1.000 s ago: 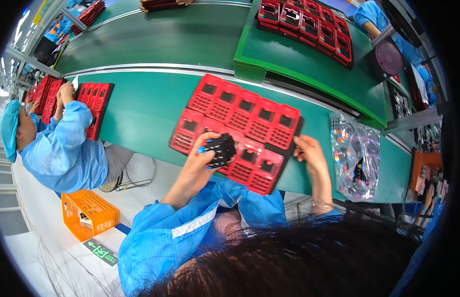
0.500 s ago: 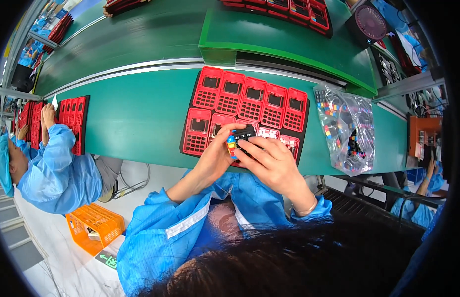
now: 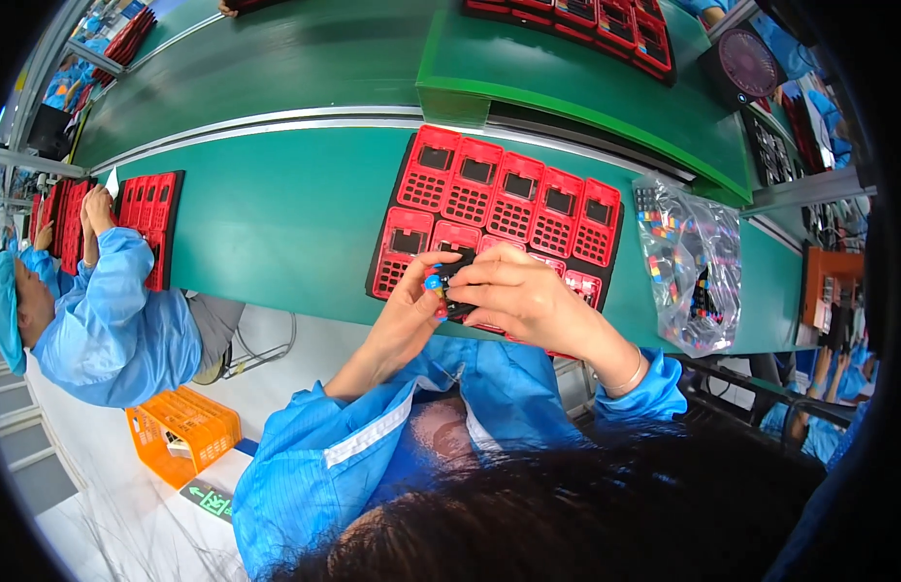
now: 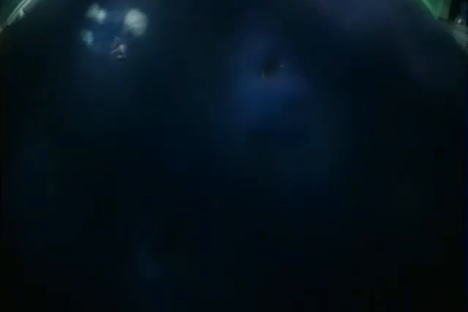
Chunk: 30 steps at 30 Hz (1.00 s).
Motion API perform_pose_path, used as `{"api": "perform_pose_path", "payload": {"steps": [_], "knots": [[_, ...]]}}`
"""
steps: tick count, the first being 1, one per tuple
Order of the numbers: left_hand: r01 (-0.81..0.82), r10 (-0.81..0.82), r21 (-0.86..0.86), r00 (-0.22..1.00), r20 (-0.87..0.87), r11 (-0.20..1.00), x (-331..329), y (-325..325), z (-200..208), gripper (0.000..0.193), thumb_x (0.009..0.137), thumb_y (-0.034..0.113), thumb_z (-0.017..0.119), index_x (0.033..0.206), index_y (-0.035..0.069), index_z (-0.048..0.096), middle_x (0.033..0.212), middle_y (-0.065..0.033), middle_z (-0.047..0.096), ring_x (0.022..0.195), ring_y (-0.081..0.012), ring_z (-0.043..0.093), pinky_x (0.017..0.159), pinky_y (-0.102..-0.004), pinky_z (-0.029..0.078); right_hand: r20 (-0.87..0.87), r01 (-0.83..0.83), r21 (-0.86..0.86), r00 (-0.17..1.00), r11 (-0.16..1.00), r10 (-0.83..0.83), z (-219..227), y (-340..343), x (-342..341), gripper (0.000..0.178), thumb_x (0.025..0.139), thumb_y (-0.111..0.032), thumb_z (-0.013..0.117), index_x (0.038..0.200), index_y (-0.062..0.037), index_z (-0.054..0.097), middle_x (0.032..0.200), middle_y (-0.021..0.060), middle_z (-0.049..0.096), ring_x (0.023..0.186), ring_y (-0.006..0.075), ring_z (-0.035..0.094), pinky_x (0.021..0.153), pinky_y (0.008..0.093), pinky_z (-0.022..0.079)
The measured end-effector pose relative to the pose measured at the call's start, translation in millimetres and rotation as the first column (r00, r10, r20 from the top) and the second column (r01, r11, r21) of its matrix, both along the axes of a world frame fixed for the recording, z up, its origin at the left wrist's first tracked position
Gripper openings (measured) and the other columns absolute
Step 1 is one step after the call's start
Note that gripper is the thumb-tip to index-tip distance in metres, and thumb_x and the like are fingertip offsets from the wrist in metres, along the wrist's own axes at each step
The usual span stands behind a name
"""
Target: The person assembles electronic keypad modules into red plastic frames by hand on a factory assembly line.
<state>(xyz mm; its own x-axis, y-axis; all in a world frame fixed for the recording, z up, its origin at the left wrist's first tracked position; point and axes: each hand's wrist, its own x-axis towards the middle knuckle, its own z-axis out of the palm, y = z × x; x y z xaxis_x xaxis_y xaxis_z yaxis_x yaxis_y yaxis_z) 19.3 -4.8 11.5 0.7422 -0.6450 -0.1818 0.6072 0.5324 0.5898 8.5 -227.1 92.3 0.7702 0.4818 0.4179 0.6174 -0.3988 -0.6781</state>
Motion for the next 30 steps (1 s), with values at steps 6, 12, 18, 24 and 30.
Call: {"api": "perform_pose_path", "payload": {"steps": [6, 12, 18, 24, 30], "knots": [[-0.082, 0.073, 0.076, 0.991, 0.114, 0.994, 2.9, 9.6, -1.3, 0.073, 0.088, 0.021, 0.087, 0.147, 0.01, 0.046, 0.131, -0.0027, 0.061, 0.121, -0.0121, 0.06, 0.1, -0.0282, 0.05, -0.008, -0.001, 0.099, 1.0, 0.995, 0.002, -7.7, 12.1, 22.2, 0.029, 0.075, -0.012, 0.088, 0.102, -0.0054, 0.079, 0.102, 0.0061, 0.076, 0.1, 0.0287, 0.07, 0.087, 0.0389, 0.059], [-0.111, 0.104, 0.046, 0.985, 0.136, 0.993, 9.2, 13.4, -11.9, 0.076, 0.084, 0.013, 0.089, 0.146, 0.009, 0.047, 0.131, -0.0037, 0.06, 0.119, -0.0149, 0.061, 0.102, -0.0296, 0.05, -0.123, -0.03, 0.096, 0.991, 0.995, 0.042, -8.2, 15.1, 42.3, 0.016, 0.081, -0.006, 0.083, 0.094, -0.0029, 0.075, 0.096, 0.0082, 0.074, 0.094, 0.0286, 0.071, 0.082, 0.0384, 0.059], [-0.087, 0.091, 0.187, 0.996, -0.016, 0.978, 6.9, 16.8, 4.9, 0.062, 0.087, -0.004, 0.078, 0.141, 0.009, 0.051, 0.134, -0.0056, 0.059, 0.121, -0.0171, 0.062, 0.104, -0.0321, 0.052, -0.314, 0.389, 0.301, 0.903, 0.871, -0.294, -19.2, 22.1, 77.7, 0.016, 0.089, -0.01, 0.08, 0.102, -0.0021, 0.076, 0.095, 0.0096, 0.074, 0.085, 0.0191, 0.075, 0.072, 0.0332, 0.059], [-0.05, 0.046, 0.161, 0.998, 0.033, 0.986, -1.4, 20.1, -2.5, 0.059, 0.088, -0.006, 0.075, 0.14, 0.009, 0.052, 0.13, -0.0063, 0.061, 0.12, -0.0159, 0.062, 0.104, -0.0322, 0.052, -0.374, 0.467, 0.066, 0.831, 0.882, -0.412, -66.8, 23.9, 118.4, 0.018, 0.089, -0.011, 0.081, 0.104, -0.0009, 0.077, 0.088, 0.0091, 0.077, 0.079, 0.0139, 0.073, 0.071, 0.0292, 0.059], [-0.016, 0.011, 0.19, 1.0, 0.025, 0.982, -3.9, 18.9, 0.5, 0.06, 0.089, -0.005, 0.076, 0.142, 0.008, 0.05, 0.127, -0.006, 0.061, 0.118, -0.0147, 0.063, 0.103, -0.0313, 0.052, -0.055, 0.48, -0.049, 0.874, 0.876, -0.482, -81.4, 33.6, 123.5, 0.018, 0.087, -0.015, 0.082, 0.099, -0.0021, 0.078, 0.087, 0.0125, 0.075, 0.079, 0.0259, 0.073, 0.072, 0.0373, 0.058]]}}
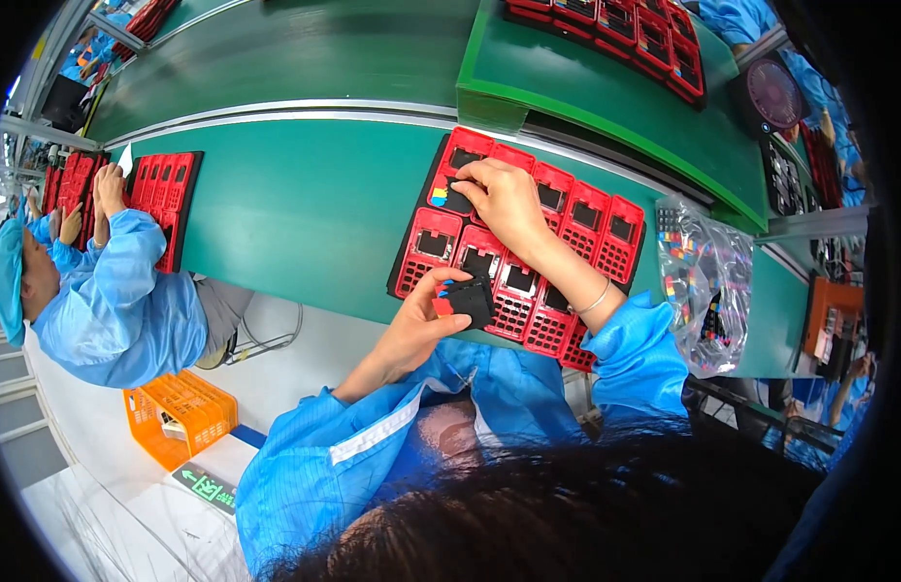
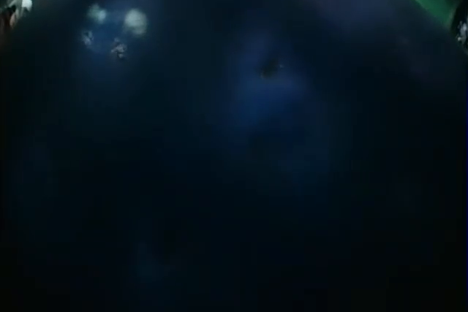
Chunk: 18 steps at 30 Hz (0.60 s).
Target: The person assembles electronic keypad modules into red plastic frames by hand on a factory assembly line.
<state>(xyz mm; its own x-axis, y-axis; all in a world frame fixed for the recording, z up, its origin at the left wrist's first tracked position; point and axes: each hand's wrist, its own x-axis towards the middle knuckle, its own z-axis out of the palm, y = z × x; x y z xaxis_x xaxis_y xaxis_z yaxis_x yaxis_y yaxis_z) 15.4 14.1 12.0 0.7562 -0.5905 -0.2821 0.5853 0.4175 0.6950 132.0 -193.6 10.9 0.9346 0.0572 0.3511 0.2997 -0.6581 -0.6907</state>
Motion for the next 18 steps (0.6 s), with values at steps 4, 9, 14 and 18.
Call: {"api": "perform_pose_path", "payload": {"steps": [4, 9, 14, 18], "knots": [[0.003, -0.002, -0.013, 1.0, 0.012, 1.0, -0.3, 0.0, -3.1, 0.06, 0.089, -0.005, 0.076, 0.141, 0.008, 0.05, 0.127, -0.0057, 0.061, 0.118, -0.0148, 0.063, 0.102, -0.0308, 0.052, 0.092, 0.025, -0.113, 0.996, 0.993, -0.014, -3.8, -0.3, 0.7, 0.014, 0.086, -0.015, 0.08, 0.095, -0.0045, 0.078, 0.087, 0.0126, 0.075, 0.086, 0.0314, 0.069, 0.078, 0.0436, 0.055], [0.009, -0.009, -0.027, 1.0, 0.0, 1.0, -0.1, 0.8, -3.8, 0.06, 0.089, -0.005, 0.076, 0.142, 0.008, 0.049, 0.127, -0.0058, 0.061, 0.118, -0.0147, 0.063, 0.103, -0.0313, 0.052, 0.036, 0.019, -0.175, 0.999, 0.984, -0.012, -5.6, -2.4, -2.4, 0.011, 0.088, -0.01, 0.076, 0.097, -0.004, 0.078, 0.092, 0.0126, 0.073, 0.092, 0.0327, 0.068, 0.081, 0.0441, 0.055], [0.004, -0.004, -0.033, 1.0, 0.006, 0.999, -0.3, 2.1, -4.4, 0.06, 0.09, -0.005, 0.076, 0.142, 0.007, 0.049, 0.128, -0.006, 0.061, 0.118, -0.0148, 0.063, 0.104, -0.0316, 0.052, 0.333, -0.049, -0.303, 0.93, 0.952, 0.154, 5.8, -9.2, -8.0, 0.031, 0.081, -0.002, 0.072, 0.111, 0.001, 0.074, 0.111, 0.014, 0.07, 0.104, 0.0335, 0.066, 0.092, 0.0441, 0.054], [0.002, -0.002, -0.018, 1.0, 0.016, 1.0, -1.0, 1.3, -5.8, 0.06, 0.089, -0.005, 0.076, 0.142, 0.007, 0.05, 0.129, -0.0062, 0.061, 0.118, -0.015, 0.063, 0.104, -0.0314, 0.052, 0.171, -0.175, -0.561, 0.932, 0.809, 0.32, -4.0, 0.5, -18.6, 0.029, 0.08, -0.008, 0.067, 0.105, 0.0035, 0.073, 0.103, 0.0142, 0.069, 0.102, 0.0295, 0.068, 0.095, 0.0433, 0.055]]}}
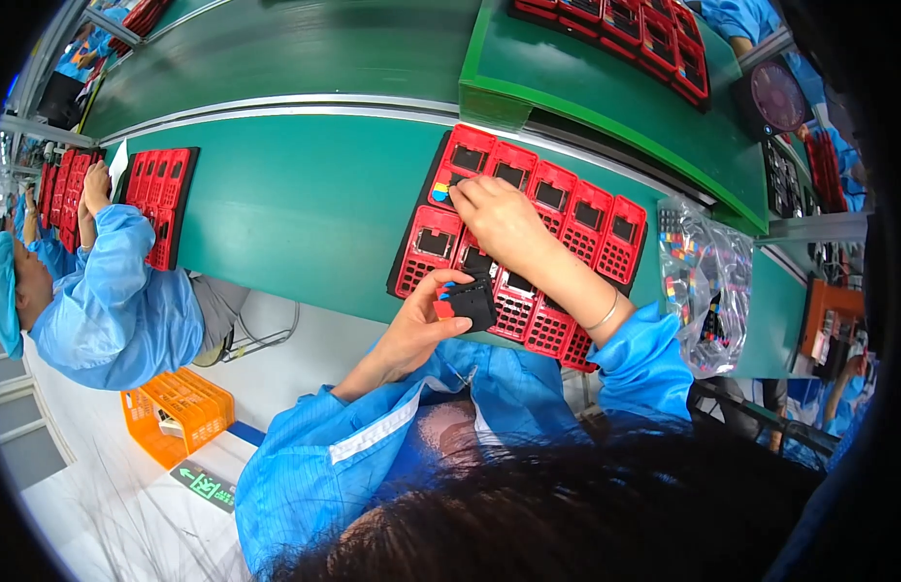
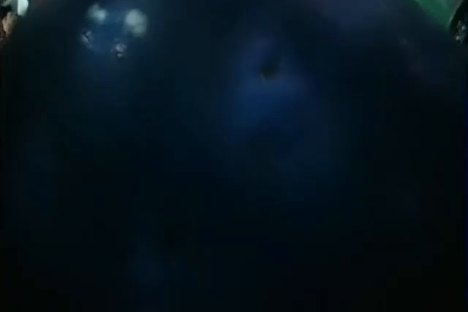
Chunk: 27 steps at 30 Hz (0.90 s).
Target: The person assembles electronic keypad modules into red plastic frames by hand on a factory assembly line.
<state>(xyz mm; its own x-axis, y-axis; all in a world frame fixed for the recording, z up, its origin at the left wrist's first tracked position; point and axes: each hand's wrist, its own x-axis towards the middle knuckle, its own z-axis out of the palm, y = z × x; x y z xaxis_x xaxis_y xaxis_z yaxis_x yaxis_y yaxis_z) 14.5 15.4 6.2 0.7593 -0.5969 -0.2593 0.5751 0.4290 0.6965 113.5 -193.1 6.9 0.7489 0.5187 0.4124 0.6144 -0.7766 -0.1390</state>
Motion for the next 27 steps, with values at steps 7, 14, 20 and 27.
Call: {"api": "perform_pose_path", "payload": {"steps": [7, 14, 20, 27], "knots": [[0.005, -0.005, 0.011, 0.999, -0.038, 1.0, -2.2, 2.8, 4.1, 0.061, 0.089, -0.005, 0.077, 0.142, 0.007, 0.05, 0.129, -0.0062, 0.061, 0.117, -0.0147, 0.064, 0.103, -0.0315, 0.052, 0.024, -0.011, -0.192, 1.0, 0.981, 0.016, 11.6, 18.0, 4.7, 0.013, 0.081, -0.01, 0.065, 0.091, -0.0028, 0.071, 0.084, 0.0119, 0.063, 0.091, 0.0265, 0.07, 0.085, 0.0452, 0.055], [0.002, -0.002, -0.004, 0.999, -0.041, 1.0, -1.2, 0.7, 3.8, 0.062, 0.088, -0.003, 0.078, 0.142, 0.008, 0.05, 0.129, -0.0063, 0.062, 0.118, -0.0151, 0.063, 0.103, -0.0319, 0.052, -0.205, 0.05, 0.149, 0.978, 0.988, -0.018, 0.6, 3.7, 40.5, 0.012, 0.084, -0.007, 0.063, 0.093, -0.0013, 0.068, 0.091, 0.0146, 0.065, 0.093, 0.0358, 0.066, 0.089, 0.0476, 0.052], [0.007, -0.023, -0.108, 0.99, -0.141, 0.994, 1.6, -1.7, 11.2, 0.043, 0.104, 0.022, 0.062, 0.143, 0.009, 0.048, 0.136, -0.0084, 0.061, 0.124, -0.0197, 0.063, 0.107, -0.0369, 0.052, -0.107, -0.047, 0.01, 0.993, 0.999, 0.047, 7.0, -2.2, 25.0, 0.022, 0.088, -0.006, 0.062, 0.108, -0.0003, 0.066, 0.101, 0.0132, 0.066, 0.101, 0.0326, 0.065, 0.106, 0.0515, 0.045], [-0.029, 0.001, -0.144, 0.982, -0.189, 0.989, 4.5, -6.1, 15.1, 0.037, 0.111, 0.025, 0.043, 0.144, 0.007, 0.047, 0.14, -0.0091, 0.058, 0.129, -0.0197, 0.06, 0.108, -0.0371, 0.051, -0.411, 0.015, 0.375, 0.899, 0.927, 0.151, 55.6, -16.5, -16.6, 0.031, 0.095, -0.021, 0.071, 0.122, -0.008, 0.072, 0.123, 0.0123, 0.07, 0.117, 0.0296, 0.065, 0.103, 0.0482, 0.048]]}}
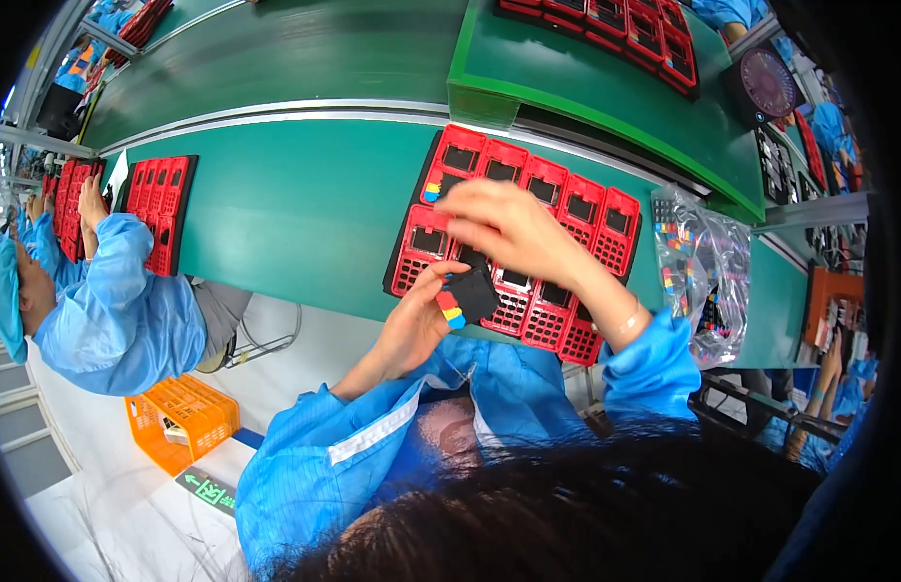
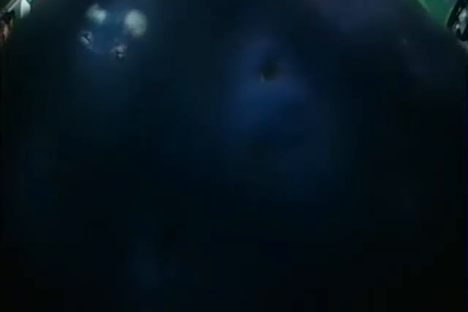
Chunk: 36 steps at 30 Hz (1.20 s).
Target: The person assembles electronic keypad modules into red plastic frames by hand on a factory assembly line.
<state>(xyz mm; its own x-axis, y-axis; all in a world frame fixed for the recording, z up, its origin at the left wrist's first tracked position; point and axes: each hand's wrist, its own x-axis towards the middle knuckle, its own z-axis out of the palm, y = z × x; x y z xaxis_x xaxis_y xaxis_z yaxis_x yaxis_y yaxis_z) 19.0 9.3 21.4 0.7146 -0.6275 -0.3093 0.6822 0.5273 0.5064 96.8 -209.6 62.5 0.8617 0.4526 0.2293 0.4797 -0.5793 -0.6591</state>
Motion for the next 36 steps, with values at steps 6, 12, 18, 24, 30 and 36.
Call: {"api": "perform_pose_path", "payload": {"steps": [6, 12, 18, 24, 30, 36], "knots": [[-0.029, 0.032, -0.087, 0.999, 0.024, 0.996, -1.4, 2.2, -8.6, 0.035, 0.107, 0.013, 0.049, 0.142, 0.009, 0.047, 0.134, -0.0093, 0.059, 0.122, -0.0185, 0.062, 0.099, -0.0365, 0.055, 0.194, -0.148, -0.109, 0.967, 0.983, 0.167, 30.1, 14.1, -80.8, 0.038, 0.08, -0.022, 0.08, 0.114, -0.007, 0.072, 0.116, 0.0071, 0.067, 0.108, 0.0286, 0.064, 0.093, 0.0426, 0.052], [-0.085, 0.083, -0.023, 0.995, -0.048, 0.996, 0.0, 1.5, -13.2, 0.036, 0.107, 0.016, 0.053, 0.142, 0.01, 0.047, 0.129, -0.0104, 0.063, 0.115, -0.0201, 0.066, 0.094, -0.0353, 0.06, 0.677, 0.009, -0.277, 0.711, 0.961, 0.189, 14.9, 28.2, -105.5, 0.024, 0.079, -0.016, 0.072, 0.102, -0.0099, 0.073, 0.106, 0.0037, 0.068, 0.098, 0.0188, 0.067, 0.087, 0.0357, 0.054], [-0.115, 0.116, -0.038, 0.993, 0.022, 0.993, -3.0, 7.9, -20.7, 0.041, 0.103, 0.015, 0.064, 0.14, 0.01, 0.048, 0.132, -0.0112, 0.063, 0.118, -0.0209, 0.066, 0.097, -0.036, 0.06, 0.459, -0.112, 0.086, 0.886, 0.99, 0.061, 14.3, 24.5, -94.2, 0.014, 0.084, -0.009, 0.075, 0.098, -0.0085, 0.075, 0.099, 0.0024, 0.073, 0.088, 0.0188, 0.071, 0.075, 0.0339, 0.057], [-0.142, 0.141, 0.019, 0.989, 0.041, 0.99, -4.3, 14.3, -28.3, 0.039, 0.104, 0.013, 0.064, 0.139, 0.009, 0.05, 0.127, -0.0104, 0.067, 0.112, -0.0192, 0.07, 0.096, -0.0366, 0.06, -0.085, 0.328, 0.236, 0.945, 0.915, -0.317, 0.0, -16.7, -36.2, 0.018, 0.091, -0.009, 0.076, 0.108, -0.0027, 0.077, 0.1, 0.0136, 0.078, 0.092, 0.0245, 0.077, 0.08, 0.0337, 0.059], [-0.076, 0.074, 0.062, 0.997, 0.032, 0.995, -8.2, 10.9, -19.6, 0.036, 0.105, 0.009, 0.061, 0.139, 0.01, 0.05, 0.127, -0.01, 0.066, 0.111, -0.0181, 0.07, 0.093, -0.0349, 0.06, -0.132, 0.445, 0.296, 0.895, 0.845, -0.425, -52.2, -16.3, -13.9, 0.017, 0.092, -0.01, 0.075, 0.107, -0.0048, 0.078, 0.098, 0.0142, 0.077, 0.091, 0.0283, 0.074, 0.078, 0.0367, 0.057], [-0.038, 0.034, 0.088, 0.999, 0.036, 0.995, -11.0, 7.3, -20.2, 0.034, 0.105, 0.008, 0.059, 0.138, 0.01, 0.05, 0.126, -0.0093, 0.065, 0.11, -0.0161, 0.069, 0.092, -0.0335, 0.06, 0.042, 0.501, 0.187, 0.856, 0.845, -0.516, -60.2, -16.0, -7.9, 0.014, 0.089, -0.016, 0.078, 0.1, -0.0078, 0.08, 0.089, 0.0088, 0.075, 0.09, 0.0277, 0.064, 0.085, 0.0413, 0.05]]}}
